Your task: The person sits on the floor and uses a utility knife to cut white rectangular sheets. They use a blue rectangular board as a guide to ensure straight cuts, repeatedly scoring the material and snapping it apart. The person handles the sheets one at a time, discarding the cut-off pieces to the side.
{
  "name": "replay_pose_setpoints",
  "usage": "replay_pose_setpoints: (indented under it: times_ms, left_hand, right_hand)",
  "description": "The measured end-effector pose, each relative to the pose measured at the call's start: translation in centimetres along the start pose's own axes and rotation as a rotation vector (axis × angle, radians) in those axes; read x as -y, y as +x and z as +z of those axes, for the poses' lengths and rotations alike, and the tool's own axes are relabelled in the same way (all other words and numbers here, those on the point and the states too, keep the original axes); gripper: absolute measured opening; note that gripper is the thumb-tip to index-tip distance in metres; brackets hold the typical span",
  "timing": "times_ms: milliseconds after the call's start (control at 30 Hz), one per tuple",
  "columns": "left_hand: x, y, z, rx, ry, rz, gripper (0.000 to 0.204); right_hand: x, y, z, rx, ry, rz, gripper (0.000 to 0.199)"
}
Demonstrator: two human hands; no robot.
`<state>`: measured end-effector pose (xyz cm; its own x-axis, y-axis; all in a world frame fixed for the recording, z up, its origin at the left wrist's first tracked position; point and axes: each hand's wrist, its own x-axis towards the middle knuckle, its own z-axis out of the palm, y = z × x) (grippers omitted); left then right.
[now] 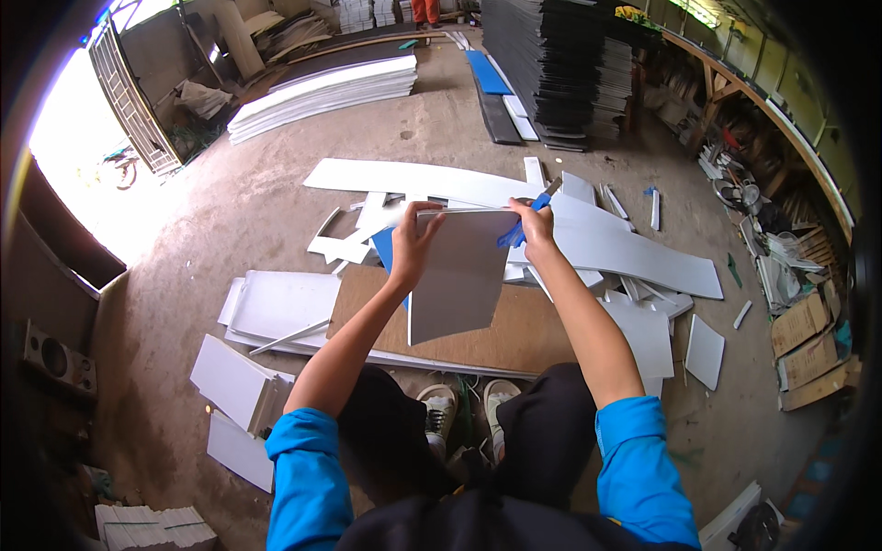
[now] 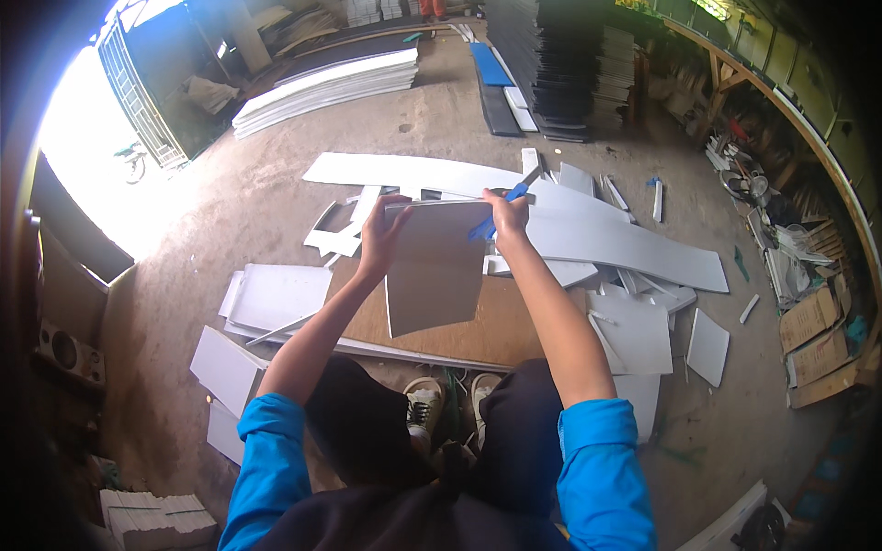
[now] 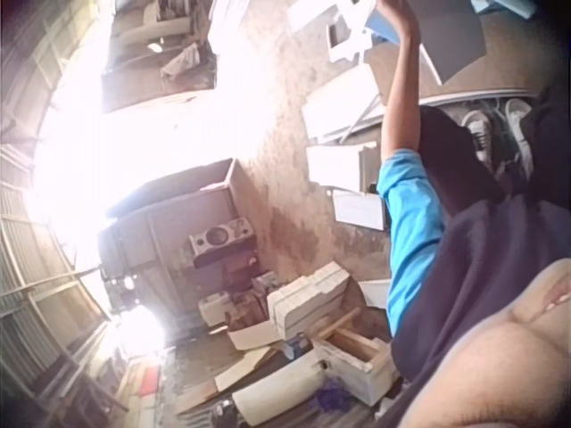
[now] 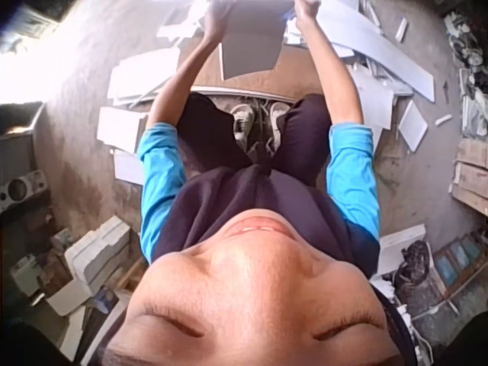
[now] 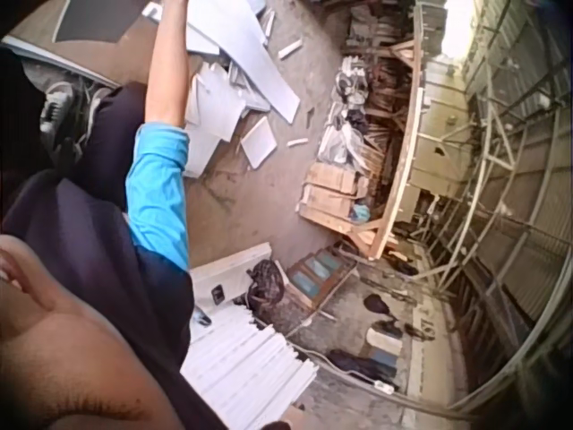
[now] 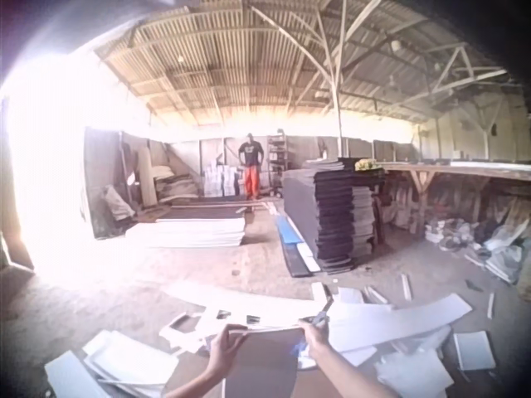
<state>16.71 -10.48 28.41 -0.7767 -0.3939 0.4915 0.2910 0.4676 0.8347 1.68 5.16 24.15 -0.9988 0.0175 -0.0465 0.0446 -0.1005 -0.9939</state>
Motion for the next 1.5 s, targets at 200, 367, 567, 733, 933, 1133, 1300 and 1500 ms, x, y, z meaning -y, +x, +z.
replay_pose_setpoints:
  times_ms: [200,367,567,733,933,1133,1300,1500]
  left_hand:
    - [1.3,0.5,1.2,-0.013,-0.084,-0.111,0.022]
    - [4.8,2.1,1.8,0.010,-0.378,-0.409,0.026]
    - [15.0,1.6,2.1,-0.260,-0.074,-0.548,0.046]
    - [24.3,-7.7,1.0,-0.304,0.355,-1.097,0.061]
    - [29.1,-9.2,2.9,-0.213,0.335,-0.868,0.069]
    - [27.4,-5.6,4.5,-0.131,0.656,-1.197,0.079]
    - [28.9,-4.0,4.0,-0.203,0.553,-1.286,0.069]
    - [26.3,-1.9,0.5,-0.475,0.270,-0.519,0.030]
  right_hand:
    - [-0.2,1.7,-5.1,0.086,0.216,0.222,0.029]
    - [-0.7,0.5,-5.7,0.417,-0.029,0.106,0.047]
    - [-5.8,2.5,-6.0,0.123,-0.272,0.025,0.050]
    - [-13.2,4.0,-7.8,-0.001,-0.326,0.214,0.051]
    - [-20.9,7.1,-9.0,-0.013,-0.287,0.338,0.055]
    - [-22.4,7.4,-7.4,-0.065,-0.262,0.415,0.045]
    - [-24.5,7.8,-6.3,-0.044,-0.255,0.421,0.042]
    - [-24.2,7.5,-5.4,0.014,-0.260,0.369,0.042]
